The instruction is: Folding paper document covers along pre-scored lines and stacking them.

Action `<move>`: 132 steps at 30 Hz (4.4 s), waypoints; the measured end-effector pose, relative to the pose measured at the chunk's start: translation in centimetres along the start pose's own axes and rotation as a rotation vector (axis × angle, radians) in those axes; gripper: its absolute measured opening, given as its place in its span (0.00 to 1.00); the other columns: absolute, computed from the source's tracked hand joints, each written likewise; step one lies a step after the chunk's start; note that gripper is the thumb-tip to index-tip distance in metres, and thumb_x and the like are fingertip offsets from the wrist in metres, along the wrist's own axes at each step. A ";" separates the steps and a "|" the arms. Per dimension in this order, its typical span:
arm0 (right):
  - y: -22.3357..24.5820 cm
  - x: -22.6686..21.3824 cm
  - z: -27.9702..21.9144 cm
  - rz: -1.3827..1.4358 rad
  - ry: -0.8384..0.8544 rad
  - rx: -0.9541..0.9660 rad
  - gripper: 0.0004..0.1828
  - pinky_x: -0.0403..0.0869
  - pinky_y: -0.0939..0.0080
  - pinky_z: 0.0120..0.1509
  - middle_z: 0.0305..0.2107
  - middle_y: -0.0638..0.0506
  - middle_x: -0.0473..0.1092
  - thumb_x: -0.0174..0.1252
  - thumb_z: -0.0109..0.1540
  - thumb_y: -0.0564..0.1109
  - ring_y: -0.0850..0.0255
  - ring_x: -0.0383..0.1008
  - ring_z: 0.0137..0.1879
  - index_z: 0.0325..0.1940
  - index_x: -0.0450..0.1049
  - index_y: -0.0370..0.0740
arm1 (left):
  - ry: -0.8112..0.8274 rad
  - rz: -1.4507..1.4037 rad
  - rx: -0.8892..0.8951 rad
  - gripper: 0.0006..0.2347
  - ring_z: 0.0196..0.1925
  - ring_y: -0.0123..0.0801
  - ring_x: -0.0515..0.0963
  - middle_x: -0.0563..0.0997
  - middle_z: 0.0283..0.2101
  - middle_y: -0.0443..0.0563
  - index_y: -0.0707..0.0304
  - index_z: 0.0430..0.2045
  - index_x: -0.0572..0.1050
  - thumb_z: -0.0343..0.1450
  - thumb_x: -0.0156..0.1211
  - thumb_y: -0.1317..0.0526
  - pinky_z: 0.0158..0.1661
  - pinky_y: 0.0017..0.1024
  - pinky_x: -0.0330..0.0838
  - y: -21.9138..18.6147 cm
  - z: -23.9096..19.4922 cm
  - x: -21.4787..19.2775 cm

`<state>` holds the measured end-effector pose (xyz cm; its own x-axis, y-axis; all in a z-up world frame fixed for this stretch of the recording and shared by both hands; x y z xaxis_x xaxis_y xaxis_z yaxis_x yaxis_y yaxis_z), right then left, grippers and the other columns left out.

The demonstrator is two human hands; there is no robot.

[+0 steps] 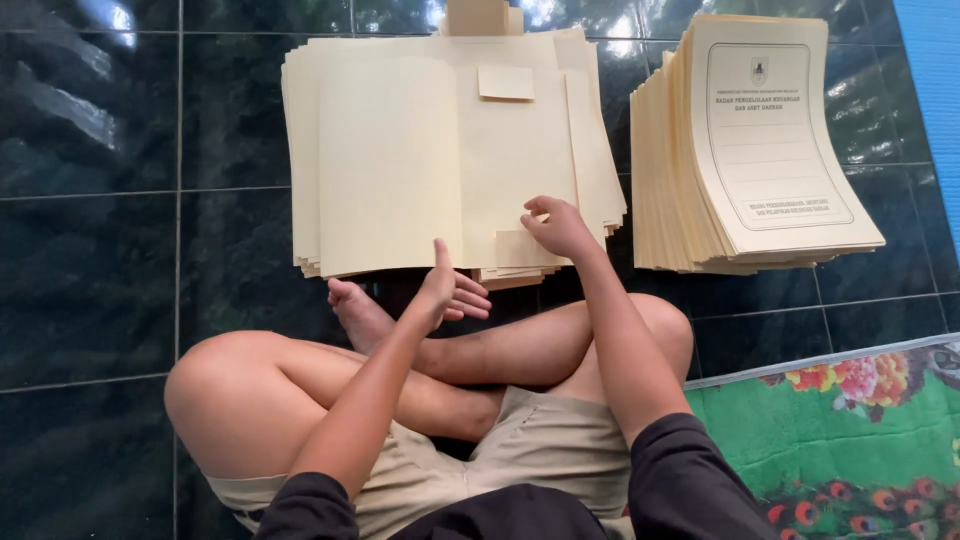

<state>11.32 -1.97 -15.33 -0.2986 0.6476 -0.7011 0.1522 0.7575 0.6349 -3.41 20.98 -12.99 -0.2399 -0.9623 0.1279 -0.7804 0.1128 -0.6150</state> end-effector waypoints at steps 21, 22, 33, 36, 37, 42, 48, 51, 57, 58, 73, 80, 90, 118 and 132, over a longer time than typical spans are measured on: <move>3.8 4.4 -3.8 -0.353 0.241 -0.204 0.24 0.75 0.52 0.46 0.26 0.53 0.74 0.76 0.46 0.51 0.51 0.78 0.42 0.40 0.73 0.46 | -0.538 1.171 0.770 0.25 0.60 0.45 0.69 0.67 0.58 0.48 0.43 0.59 0.72 0.66 0.72 0.52 0.54 0.48 0.71 -2.5 3.2 1.2; 3.5 4.8 -3.7 -0.352 0.246 -0.200 0.24 0.75 0.52 0.46 0.26 0.53 0.74 0.76 0.46 0.51 0.51 0.78 0.42 0.40 0.73 0.46 | -0.533 1.169 0.765 0.25 0.60 0.45 0.69 0.67 0.58 0.48 0.43 0.59 0.72 0.66 0.72 0.52 0.54 0.48 0.71 -2.3 3.2 1.3; 4.1 4.6 -4.4 -0.552 0.286 -0.233 0.36 0.74 0.45 0.56 0.37 0.50 0.74 0.80 0.42 0.56 0.48 0.76 0.53 0.47 0.66 0.51 | -0.481 1.277 0.923 0.22 0.75 0.47 0.59 0.66 0.71 0.54 0.43 0.59 0.75 0.69 0.68 0.51 0.61 0.48 0.62 -2.6 4.2 1.0; 4.7 4.0 -4.8 -0.496 0.298 -0.204 0.36 0.74 0.45 0.54 0.34 0.50 0.74 0.80 0.42 0.57 0.47 0.76 0.52 0.45 0.67 0.50 | -0.429 1.294 0.876 0.21 0.75 0.43 0.60 0.67 0.71 0.48 0.42 0.59 0.75 0.69 0.69 0.56 0.61 0.45 0.65 -2.8 4.5 0.0; 4.6 4.2 -4.7 -0.496 0.300 -0.205 0.36 0.74 0.45 0.54 0.34 0.50 0.74 0.80 0.42 0.57 0.47 0.76 0.52 0.45 0.67 0.50 | -0.428 1.294 0.873 0.21 0.75 0.43 0.60 0.67 0.71 0.48 0.42 0.59 0.75 0.69 0.69 0.56 0.61 0.45 0.65 -2.6 4.8 0.0; 3.7 5.9 -3.9 -0.677 0.246 -0.325 0.36 0.75 0.45 0.50 0.34 0.51 0.74 0.78 0.42 0.60 0.50 0.77 0.47 0.44 0.65 0.51 | -0.464 1.246 0.893 0.18 0.75 0.43 0.61 0.68 0.70 0.47 0.41 0.57 0.76 0.71 0.61 0.58 0.60 0.46 0.64 -3.1 3.5 0.4; 3.4 7.4 -3.7 -0.872 0.217 -0.407 0.47 0.77 0.46 0.48 0.35 0.51 0.75 0.81 0.39 0.62 0.52 0.80 0.45 0.51 0.62 0.49 | -0.465 1.198 0.879 0.21 0.74 0.43 0.61 0.67 0.69 0.48 0.41 0.56 0.76 0.66 0.62 0.54 0.61 0.46 0.61 -3.1 3.3 0.4; 4.0 6.3 -4.6 -0.756 0.272 -0.356 0.46 0.77 0.44 0.50 0.36 0.50 0.74 0.81 0.37 0.64 0.48 0.79 0.47 0.50 0.64 0.47 | -0.465 1.274 0.881 0.26 0.71 0.41 0.64 0.70 0.66 0.48 0.43 0.61 0.73 0.66 0.66 0.50 0.62 0.46 0.60 -3.5 2.5 0.7; 4.2 6.6 -5.2 -0.743 0.316 -0.355 0.34 0.78 0.46 0.47 0.33 0.55 0.75 0.79 0.45 0.56 0.50 0.79 0.45 0.46 0.66 0.48 | -0.497 1.293 0.901 0.29 0.66 0.37 0.67 0.72 0.59 0.46 0.44 0.64 0.70 0.67 0.66 0.42 0.60 0.46 0.58 -2.6 3.2 1.1; 3.8 7.0 -4.8 -0.743 0.318 -0.353 0.34 0.78 0.46 0.47 0.33 0.55 0.75 0.79 0.45 0.56 0.50 0.79 0.45 0.46 0.66 0.48 | -0.495 1.292 0.900 0.29 0.66 0.37 0.67 0.72 0.59 0.46 0.44 0.64 0.70 0.67 0.66 0.42 0.60 0.46 0.58 -2.4 3.3 1.2; 2.6 7.6 -4.3 -0.607 0.384 -0.379 0.32 0.77 0.37 0.52 0.38 0.45 0.76 0.77 0.48 0.48 0.40 0.77 0.50 0.48 0.67 0.42 | -0.573 1.267 0.958 0.27 0.63 0.39 0.65 0.69 0.58 0.48 0.47 0.59 0.75 0.64 0.71 0.46 0.60 0.45 0.57 -2.5 3.2 1.5; 5.2 3.7 -4.4 -0.412 0.216 -0.311 0.27 0.74 0.47 0.55 0.36 0.49 0.73 0.72 0.50 0.59 0.47 0.76 0.49 0.46 0.72 0.47 | -0.567 1.272 0.944 0.28 0.66 0.42 0.65 0.69 0.61 0.49 0.46 0.58 0.75 0.63 0.72 0.46 0.60 0.47 0.59 -2.4 3.3 1.5; 5.6 2.1 1.0 -0.684 0.232 -0.067 0.44 0.43 0.31 0.82 0.79 0.48 0.40 0.28 0.71 0.75 0.47 0.36 0.84 0.83 0.44 0.47 | -0.455 1.113 0.809 0.25 0.76 0.45 0.59 0.65 0.72 0.53 0.47 0.61 0.69 0.70 0.62 0.43 0.70 0.59 0.51 -3.5 3.3 1.5; 12.9 0.6 15.3 -0.432 -0.257 -0.157 0.43 0.35 0.19 0.79 0.79 0.40 0.33 0.41 0.72 0.73 0.38 0.28 0.83 0.84 0.42 0.54 | -0.493 1.064 0.821 0.27 0.77 0.52 0.55 0.61 0.73 0.59 0.50 0.63 0.69 0.68 0.64 0.47 0.68 0.64 0.49 -3.7 4.2 2.4; 12.5 0.5 19.8 -0.447 -0.074 -0.026 0.49 0.35 0.18 0.77 0.79 0.44 0.36 0.48 0.61 0.86 0.43 0.29 0.84 0.81 0.48 0.72 | -0.523 1.181 0.780 0.26 0.76 0.52 0.54 0.61 0.71 0.58 0.48 0.63 0.68 0.70 0.61 0.45 0.65 0.64 0.50 -3.5 5.0 2.8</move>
<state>31.73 9.43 -14.20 -0.2616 0.2626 -0.9288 -0.0003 0.9622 0.2722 1.52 16.61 -14.38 -0.1346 -0.4113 -0.9015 0.2422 0.8685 -0.4324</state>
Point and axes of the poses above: each hand's wrist, its own z-axis towards the middle knuckle, its own x-axis out of the palm, y = z × x, the point moved 8 cm from there along z, towards the middle knuckle
